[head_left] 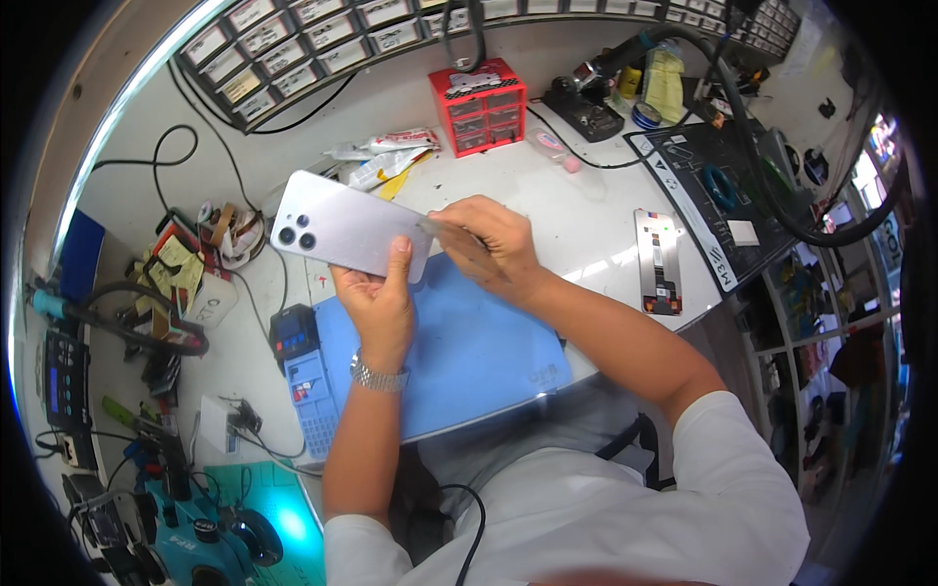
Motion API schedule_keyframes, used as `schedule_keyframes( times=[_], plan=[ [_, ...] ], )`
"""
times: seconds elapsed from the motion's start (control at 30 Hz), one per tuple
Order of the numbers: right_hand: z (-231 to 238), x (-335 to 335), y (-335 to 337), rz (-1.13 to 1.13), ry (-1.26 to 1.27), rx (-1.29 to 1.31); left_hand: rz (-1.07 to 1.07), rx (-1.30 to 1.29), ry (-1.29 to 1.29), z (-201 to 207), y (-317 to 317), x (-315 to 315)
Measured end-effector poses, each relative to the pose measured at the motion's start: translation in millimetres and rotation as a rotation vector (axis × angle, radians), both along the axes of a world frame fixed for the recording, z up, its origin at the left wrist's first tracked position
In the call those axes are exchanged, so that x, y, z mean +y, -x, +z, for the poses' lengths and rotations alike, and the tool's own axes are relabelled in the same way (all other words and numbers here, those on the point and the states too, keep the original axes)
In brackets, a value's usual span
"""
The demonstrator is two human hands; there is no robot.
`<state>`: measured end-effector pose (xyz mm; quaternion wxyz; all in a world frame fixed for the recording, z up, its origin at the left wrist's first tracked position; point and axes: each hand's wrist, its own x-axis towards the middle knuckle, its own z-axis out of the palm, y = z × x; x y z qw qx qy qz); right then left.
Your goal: The person removes a phone case from a smartphone, then aligns and applies a privacy screen protector to the back of the device. They smooth the film with their fingers and use a small yellow tool to press out bubbles, repeating the process until the film is fully adhered.
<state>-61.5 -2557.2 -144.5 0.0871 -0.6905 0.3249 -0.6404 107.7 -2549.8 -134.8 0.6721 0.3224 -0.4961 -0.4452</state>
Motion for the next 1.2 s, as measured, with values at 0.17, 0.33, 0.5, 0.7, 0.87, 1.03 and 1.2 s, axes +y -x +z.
schedule_keyframes(
  times=[0.17, 0.33, 0.5, 0.7, 0.87, 1.03, 1.2],
  plan=[
    [0, 0, 1, -0.006, 0.010, -0.005, 0.017, -0.025, 0.005, -2, 0, 2],
    [-2, -1, 0, 0.005, 0.029, -0.024, 0.044, -0.087, -0.007, -1, 0, 3],
    [-1, -1, 1, 0.009, 0.050, -0.048, 0.029, -0.056, 0.011, 2, 2, 5],
    [0, 2, 4, 0.027, 0.046, -0.015, 0.001, -0.053, 0.012, 7, 2, 5],
    [-3, 0, 3, 0.004, -0.023, 0.006, 0.004, -0.029, -0.006, 1, 1, 3],
    [9, 0, -9, -0.141, 0.010, 0.021, -0.037, -0.030, -0.019, 4, -5, 0],
    [27, 9, -7, -0.057, -0.343, -0.323, -0.289, 0.097, -0.118, 12, 2, 6]
  ],
)
